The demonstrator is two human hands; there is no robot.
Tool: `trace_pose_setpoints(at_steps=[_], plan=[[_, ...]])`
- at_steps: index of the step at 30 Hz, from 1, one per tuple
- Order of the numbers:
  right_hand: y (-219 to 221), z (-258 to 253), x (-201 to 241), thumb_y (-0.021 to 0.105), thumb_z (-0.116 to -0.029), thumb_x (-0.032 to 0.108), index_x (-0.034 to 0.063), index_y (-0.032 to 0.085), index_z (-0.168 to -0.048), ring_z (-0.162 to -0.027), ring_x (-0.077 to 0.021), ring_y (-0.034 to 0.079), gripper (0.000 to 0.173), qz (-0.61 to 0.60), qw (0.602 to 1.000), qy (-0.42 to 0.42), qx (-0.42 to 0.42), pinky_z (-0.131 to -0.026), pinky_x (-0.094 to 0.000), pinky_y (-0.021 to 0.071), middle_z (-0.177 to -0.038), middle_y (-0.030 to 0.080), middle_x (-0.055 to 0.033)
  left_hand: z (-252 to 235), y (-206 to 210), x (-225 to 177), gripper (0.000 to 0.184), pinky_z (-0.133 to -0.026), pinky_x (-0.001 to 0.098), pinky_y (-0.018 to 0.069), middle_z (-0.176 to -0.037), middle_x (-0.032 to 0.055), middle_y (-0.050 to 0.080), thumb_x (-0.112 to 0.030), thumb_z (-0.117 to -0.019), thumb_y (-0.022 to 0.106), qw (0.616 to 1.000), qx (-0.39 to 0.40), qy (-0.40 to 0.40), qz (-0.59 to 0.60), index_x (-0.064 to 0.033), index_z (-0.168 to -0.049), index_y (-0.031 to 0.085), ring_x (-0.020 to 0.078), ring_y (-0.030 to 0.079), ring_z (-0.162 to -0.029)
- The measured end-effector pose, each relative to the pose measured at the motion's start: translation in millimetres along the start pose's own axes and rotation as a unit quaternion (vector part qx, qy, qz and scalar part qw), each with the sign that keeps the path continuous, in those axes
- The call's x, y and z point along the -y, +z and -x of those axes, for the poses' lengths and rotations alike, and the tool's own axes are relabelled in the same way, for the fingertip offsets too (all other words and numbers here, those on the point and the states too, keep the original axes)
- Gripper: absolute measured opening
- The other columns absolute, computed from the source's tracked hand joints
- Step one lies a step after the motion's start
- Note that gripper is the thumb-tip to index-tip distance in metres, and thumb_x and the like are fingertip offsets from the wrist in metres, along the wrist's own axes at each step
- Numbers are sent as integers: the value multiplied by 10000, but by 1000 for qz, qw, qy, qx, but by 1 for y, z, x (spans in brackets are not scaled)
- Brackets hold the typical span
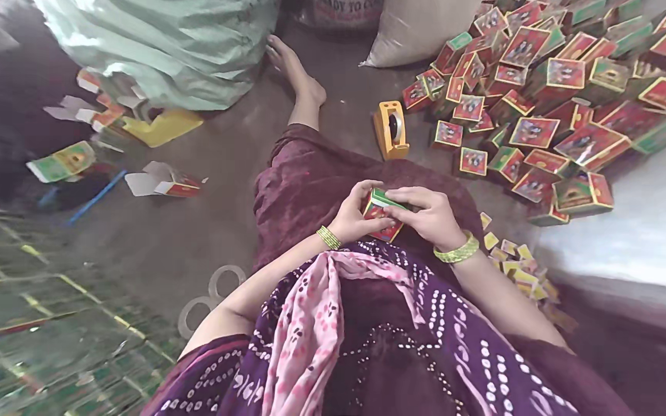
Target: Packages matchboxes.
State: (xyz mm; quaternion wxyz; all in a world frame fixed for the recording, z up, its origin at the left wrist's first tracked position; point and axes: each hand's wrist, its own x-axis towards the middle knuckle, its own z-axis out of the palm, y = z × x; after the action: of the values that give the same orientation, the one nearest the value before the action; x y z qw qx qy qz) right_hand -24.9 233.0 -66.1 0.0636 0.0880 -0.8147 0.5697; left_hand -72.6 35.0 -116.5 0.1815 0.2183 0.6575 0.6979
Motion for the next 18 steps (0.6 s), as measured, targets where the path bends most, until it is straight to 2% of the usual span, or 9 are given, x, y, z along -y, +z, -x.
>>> trace_pose_setpoints(at_steps=[4, 6, 8, 10, 13, 16, 18], plan=[[-11, -2, 3, 781, -897, 106, 47, 801, -1051, -941, -102, 734, 166, -11, 999, -40, 6, -857, -300, 624, -1025, 779, -47, 5, 0, -4, 851, -906, 356, 620, -1156, 93, 710, -123, -721, 912, 999, 25, 20, 16, -18, -1429, 452, 157, 718, -1009], [-14, -3, 6, 766, -912, 117, 49, 800, -1044, -987, -118, 725, 152, -9, 998, -47, 37, -886, -309, 619, -1043, 771, -49, 6, 0, -3, 845, -905, 365, 620, -1156, 95, 710, -113, -724, 910, 999, 28, 25, 24, -12, -1427, 451, 163, 719, -1006], [-14, -2, 8, 715, -948, 151, 63, 799, -1040, -1004, -107, 714, 153, 31, 996, -59, 61, -850, -282, 619, -1077, 757, -50, 8, 0, -2, 822, -909, 365, 617, -1167, 92, 708, -119, -728, 908, 999, 21, 22, 25, -11, -1411, 463, 161, 717, -1012], [-13, -3, 9, 646, -986, 176, 66, 794, -1064, -990, -98, 696, 200, 106, 987, -95, 74, -811, -265, 607, -1100, 732, -61, 6, -1, -1, 756, -914, 361, 613, -1172, 91, 707, -137, -749, 894, 999, 9, 20, 25, -7, -1374, 489, 159, 713, -1019], [-13, -6, 8, 616, -996, 133, 47, 776, -1095, -977, -125, 690, 206, 183, 967, -159, 74, -831, -283, 602, -1083, 719, -89, 4, -1, -3, 642, -906, 376, 611, -1176, 114, 704, -108, -806, 848, 998, -5, 12, 57, -5, -1343, 511, 187, 714, -1015], [-14, -13, 5, 580, -982, 94, 129, 763, -1225, -1001, -150, 651, 305, 192, 961, -176, 90, -897, -325, 546, -1014, 714, -53, -1, -3, -3, 601, -875, 380, 618, -1164, 119, 701, -93, -846, 812, 997, -3, 19, 72, -4, -1355, 505, 186, 719, -974], [-15, -18, 3, 567, -978, 88, 137, 763, -1224, -996, -137, 640, 319, 169, 966, -161, 109, -895, -312, 538, -994, 706, -37, -1, -3, -1, 596, -852, 384, 622, -1162, 125, 706, -101, -858, 800, 996, -1, 10, 85, -12, -1360, 492, 191, 726, -955]])
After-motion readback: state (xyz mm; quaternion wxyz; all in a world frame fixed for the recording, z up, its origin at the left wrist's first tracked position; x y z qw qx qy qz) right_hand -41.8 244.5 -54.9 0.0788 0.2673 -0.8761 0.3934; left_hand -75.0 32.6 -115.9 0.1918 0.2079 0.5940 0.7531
